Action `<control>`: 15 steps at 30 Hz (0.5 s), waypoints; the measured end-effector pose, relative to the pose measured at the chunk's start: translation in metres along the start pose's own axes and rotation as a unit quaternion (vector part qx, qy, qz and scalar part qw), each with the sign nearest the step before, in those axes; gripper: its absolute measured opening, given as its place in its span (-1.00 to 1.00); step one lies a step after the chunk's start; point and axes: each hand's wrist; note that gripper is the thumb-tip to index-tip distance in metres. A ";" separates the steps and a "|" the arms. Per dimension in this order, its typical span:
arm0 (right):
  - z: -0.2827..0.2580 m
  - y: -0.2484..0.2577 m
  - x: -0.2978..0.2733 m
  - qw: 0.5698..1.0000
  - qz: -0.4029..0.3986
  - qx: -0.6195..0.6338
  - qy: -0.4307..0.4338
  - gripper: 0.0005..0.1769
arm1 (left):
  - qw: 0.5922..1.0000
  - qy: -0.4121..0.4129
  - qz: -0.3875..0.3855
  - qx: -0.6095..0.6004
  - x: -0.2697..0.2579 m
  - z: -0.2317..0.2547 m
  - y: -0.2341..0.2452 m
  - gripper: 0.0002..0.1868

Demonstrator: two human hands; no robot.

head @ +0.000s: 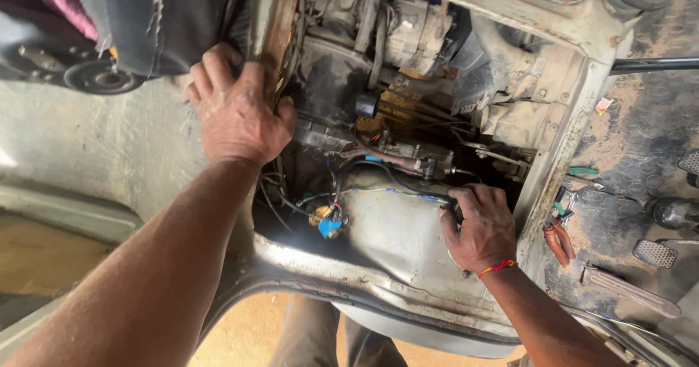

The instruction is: The person manipulates electrical wires and connectors within an engine compartment by hand. They organize the wiring and press connectors into place.

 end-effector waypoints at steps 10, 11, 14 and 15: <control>0.001 -0.004 -0.004 1.000 0.015 -0.017 0.007 -0.66 | 1.000 -0.001 -0.003 -0.002 0.000 -0.005 -0.005 -0.52; 0.002 -0.004 -0.006 1.000 0.013 -0.018 0.008 -0.66 | 1.000 -0.001 -0.001 0.001 -0.002 -0.005 -0.005 -0.51; 0.004 -0.006 -0.006 1.000 0.014 -0.023 0.007 -0.66 | 1.000 -0.009 0.010 0.006 0.000 -0.005 -0.006 -0.49; 0.004 -0.007 -0.006 1.000 0.014 -0.024 0.005 -0.67 | 1.000 -0.010 0.012 0.007 0.001 -0.005 -0.006 -0.48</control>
Point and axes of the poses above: each hand's wrist, its own x-axis towards the middle knuckle, its own y-axis out of the back of the hand, z = x × y, and after that the axes turned 4 degrees about -x, right-handed
